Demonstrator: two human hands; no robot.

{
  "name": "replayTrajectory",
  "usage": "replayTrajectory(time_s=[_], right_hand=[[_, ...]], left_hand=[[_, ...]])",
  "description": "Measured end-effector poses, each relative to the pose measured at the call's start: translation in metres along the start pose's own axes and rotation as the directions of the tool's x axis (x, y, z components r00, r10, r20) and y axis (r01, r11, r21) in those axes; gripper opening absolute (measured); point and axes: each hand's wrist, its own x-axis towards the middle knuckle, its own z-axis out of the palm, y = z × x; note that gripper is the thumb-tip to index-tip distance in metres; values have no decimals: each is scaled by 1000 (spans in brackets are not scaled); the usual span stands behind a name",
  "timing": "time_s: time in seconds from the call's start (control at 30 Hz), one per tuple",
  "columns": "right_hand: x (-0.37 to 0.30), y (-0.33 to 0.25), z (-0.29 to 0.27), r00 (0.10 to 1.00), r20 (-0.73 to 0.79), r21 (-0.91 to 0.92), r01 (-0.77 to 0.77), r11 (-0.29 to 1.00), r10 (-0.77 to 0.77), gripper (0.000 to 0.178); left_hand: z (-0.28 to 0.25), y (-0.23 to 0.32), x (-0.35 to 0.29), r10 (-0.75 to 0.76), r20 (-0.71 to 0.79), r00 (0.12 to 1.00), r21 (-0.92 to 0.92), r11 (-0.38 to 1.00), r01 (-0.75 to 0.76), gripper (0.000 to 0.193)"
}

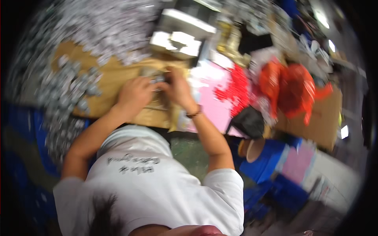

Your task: Assembling small spherical toy components with white bases using a handheld power assembly tool at a factory workbench.

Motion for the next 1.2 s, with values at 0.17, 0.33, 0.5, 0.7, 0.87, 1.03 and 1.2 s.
replayTrajectory(time_s=[0.17, 0.33, 0.5, 0.7, 0.87, 1.03, 1.2], right_hand=[[26, 56, -54, 876, 74, 561, 359, 746, -477, 39], [68, 90, -75, 848, -470, 479, 476, 738, -243, 28], [157, 116, -51, 808, -569, 248, 342, 906, -150, 57], [188, 133, -30, 980, -200, 664, 130, 736, 7, 64], [138, 75, -99, 847, -530, 734, 431, 524, 45, 64], [85, 13, -184, 846, -489, 869, 494, -36, -212, 59], [110, -15, -154, 829, -518, 844, 536, 30, -211, 52]], left_hand=[[-5, 35, 59, 83, -48, 995, -15, 996, -83, 32], [6, 48, 57, 82, 4, 997, -14, 997, -82, 31], [6, 47, 58, 102, -21, 995, -30, 994, -102, 31], [7, 52, 59, 79, -20, 997, -34, 996, -80, 29], [10, 38, 57, 43, -53, 998, -13, 999, -43, 30], [4, 38, 52, 55, -76, 996, -44, 997, -58, 32], [6, 46, 52, -79, 14, 997, -101, 992, 80, 30]])
